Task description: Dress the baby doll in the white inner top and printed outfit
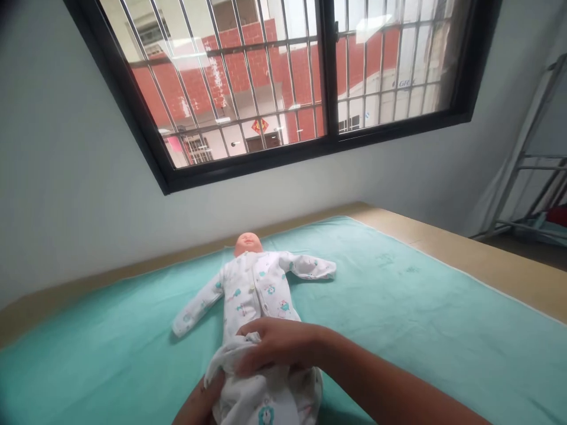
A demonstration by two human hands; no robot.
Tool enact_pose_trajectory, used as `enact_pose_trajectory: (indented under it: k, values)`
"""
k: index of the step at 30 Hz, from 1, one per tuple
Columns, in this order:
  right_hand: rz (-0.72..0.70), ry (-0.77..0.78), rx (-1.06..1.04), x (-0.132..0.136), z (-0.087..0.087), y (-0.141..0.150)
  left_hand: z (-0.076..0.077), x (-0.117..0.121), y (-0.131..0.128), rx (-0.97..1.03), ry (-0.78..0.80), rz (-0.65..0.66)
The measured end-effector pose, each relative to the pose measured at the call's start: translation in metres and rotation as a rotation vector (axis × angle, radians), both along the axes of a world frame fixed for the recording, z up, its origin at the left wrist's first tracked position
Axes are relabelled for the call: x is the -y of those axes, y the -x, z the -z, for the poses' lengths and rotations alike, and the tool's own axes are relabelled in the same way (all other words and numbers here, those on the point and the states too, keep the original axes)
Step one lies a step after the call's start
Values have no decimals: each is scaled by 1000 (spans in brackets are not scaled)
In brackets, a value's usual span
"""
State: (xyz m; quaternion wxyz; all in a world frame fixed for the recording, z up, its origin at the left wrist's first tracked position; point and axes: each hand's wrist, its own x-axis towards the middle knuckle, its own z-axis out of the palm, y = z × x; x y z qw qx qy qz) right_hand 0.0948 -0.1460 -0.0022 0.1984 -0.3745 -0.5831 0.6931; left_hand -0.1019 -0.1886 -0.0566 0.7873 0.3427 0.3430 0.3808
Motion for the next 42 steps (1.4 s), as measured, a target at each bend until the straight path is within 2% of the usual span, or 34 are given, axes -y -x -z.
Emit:
enact_pose_trajectory:
  k: [3,5,7,10,12,14,17,19,22,24,26,28,30,34,37,40,42]
  values:
    - [-182,-191,208,2,-10,-1,-1,0,-2,98,25,27]
    - [-225,-212,239,1,-10,-1,-3,1,-2,112,10,33]
    - [-173,-111,121,-1,-3,0,-3,0,-1,97,-6,23]
    - [-18,25,-115,-5,9,3,1,0,2,-24,-60,-9]
    - [55,-14,-126,-4,12,7,3,0,3,-119,-151,-7]
    - [105,-109,-32,0,10,10,2,2,3,-172,-207,25]
    - [116,-224,99,5,3,14,-4,5,2,-175,-132,33]
    - [57,-248,132,6,-2,13,-7,6,2,-97,-61,-6]
    - [-136,-243,148,3,-9,9,-10,7,4,59,10,-25]
    - [-277,-213,116,0,-11,6,-11,7,6,98,26,-6]
    - [-322,-171,68,-2,-9,5,-10,6,7,112,22,1]
    - [-241,-114,25,-4,-4,5,-7,5,7,98,19,-10]
    - [-93,-42,-48,-4,3,6,-4,3,7,26,4,-26]
    - [53,41,-221,-4,8,11,-4,0,6,-180,-161,24]
    - [74,-36,-113,-2,3,13,-10,1,7,-198,-178,107]
    - [13,-138,31,0,-4,12,-11,4,7,-80,-69,38]
    - [-96,-181,89,1,-8,9,-10,6,6,18,-15,-10]
